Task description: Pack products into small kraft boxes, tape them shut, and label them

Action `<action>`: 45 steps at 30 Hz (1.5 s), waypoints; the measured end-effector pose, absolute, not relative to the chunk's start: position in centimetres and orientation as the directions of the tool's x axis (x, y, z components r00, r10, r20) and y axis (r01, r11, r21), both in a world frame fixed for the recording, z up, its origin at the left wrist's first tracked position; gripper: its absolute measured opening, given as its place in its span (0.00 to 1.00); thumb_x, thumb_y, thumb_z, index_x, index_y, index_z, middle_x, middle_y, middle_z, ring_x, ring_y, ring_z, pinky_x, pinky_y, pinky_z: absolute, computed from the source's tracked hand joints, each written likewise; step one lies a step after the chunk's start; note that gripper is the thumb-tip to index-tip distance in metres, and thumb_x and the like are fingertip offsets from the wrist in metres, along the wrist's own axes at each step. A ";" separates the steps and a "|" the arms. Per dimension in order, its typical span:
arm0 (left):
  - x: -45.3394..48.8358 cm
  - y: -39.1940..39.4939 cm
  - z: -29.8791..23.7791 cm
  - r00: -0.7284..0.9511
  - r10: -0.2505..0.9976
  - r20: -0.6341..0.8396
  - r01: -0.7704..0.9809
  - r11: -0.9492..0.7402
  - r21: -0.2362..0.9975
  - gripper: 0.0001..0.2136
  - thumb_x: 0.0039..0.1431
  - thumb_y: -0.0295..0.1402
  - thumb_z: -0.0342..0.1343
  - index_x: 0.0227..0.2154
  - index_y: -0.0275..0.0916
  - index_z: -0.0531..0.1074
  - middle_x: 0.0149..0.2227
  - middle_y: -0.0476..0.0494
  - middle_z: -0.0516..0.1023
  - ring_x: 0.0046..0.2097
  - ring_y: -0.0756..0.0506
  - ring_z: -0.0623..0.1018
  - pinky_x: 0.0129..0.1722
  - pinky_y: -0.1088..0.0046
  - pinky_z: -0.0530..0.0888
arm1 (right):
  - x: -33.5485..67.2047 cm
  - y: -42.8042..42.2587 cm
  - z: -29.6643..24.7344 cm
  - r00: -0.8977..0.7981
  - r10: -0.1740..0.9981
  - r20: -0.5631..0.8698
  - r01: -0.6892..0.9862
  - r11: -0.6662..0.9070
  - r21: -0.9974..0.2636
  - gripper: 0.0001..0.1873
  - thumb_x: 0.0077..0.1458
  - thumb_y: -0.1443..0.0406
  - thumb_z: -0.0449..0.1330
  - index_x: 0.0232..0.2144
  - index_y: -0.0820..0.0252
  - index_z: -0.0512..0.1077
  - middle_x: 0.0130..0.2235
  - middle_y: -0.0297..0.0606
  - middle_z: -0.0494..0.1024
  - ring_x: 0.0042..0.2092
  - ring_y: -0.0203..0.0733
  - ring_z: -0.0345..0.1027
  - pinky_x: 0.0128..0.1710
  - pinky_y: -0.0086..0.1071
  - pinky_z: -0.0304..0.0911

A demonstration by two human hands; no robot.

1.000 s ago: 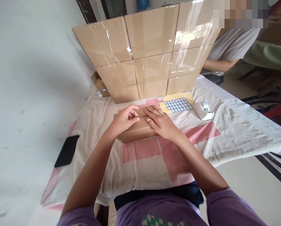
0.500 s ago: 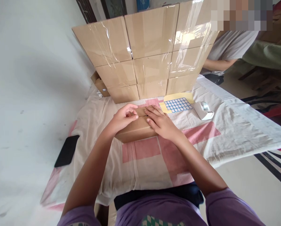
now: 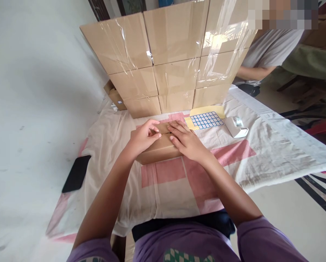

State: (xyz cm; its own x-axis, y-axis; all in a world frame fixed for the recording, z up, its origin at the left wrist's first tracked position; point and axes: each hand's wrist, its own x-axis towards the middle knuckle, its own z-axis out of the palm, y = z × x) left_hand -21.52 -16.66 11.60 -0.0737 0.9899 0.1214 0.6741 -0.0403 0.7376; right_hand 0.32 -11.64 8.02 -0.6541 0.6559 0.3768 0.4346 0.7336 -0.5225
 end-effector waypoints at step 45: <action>-20.3 -21.2 8.6 0.085 0.838 0.539 0.970 -0.194 0.148 0.19 0.69 0.46 0.54 0.57 0.48 0.77 0.65 0.43 0.74 0.66 0.36 0.71 0.63 0.53 0.64 | 0.5 -12.5 8.0 -0.636 0.678 0.368 0.436 0.710 -0.553 0.27 0.72 0.55 0.48 0.68 0.55 0.66 0.72 0.40 0.62 0.76 0.54 0.44 0.71 0.61 0.50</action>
State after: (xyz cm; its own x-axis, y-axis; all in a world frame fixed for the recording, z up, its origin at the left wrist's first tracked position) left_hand -20.27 -21.24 8.58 0.0852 0.8377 0.5394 0.9697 -0.1941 0.1483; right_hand 0.51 -12.51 8.02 -0.6360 0.6781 0.3683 0.4360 0.7096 -0.5535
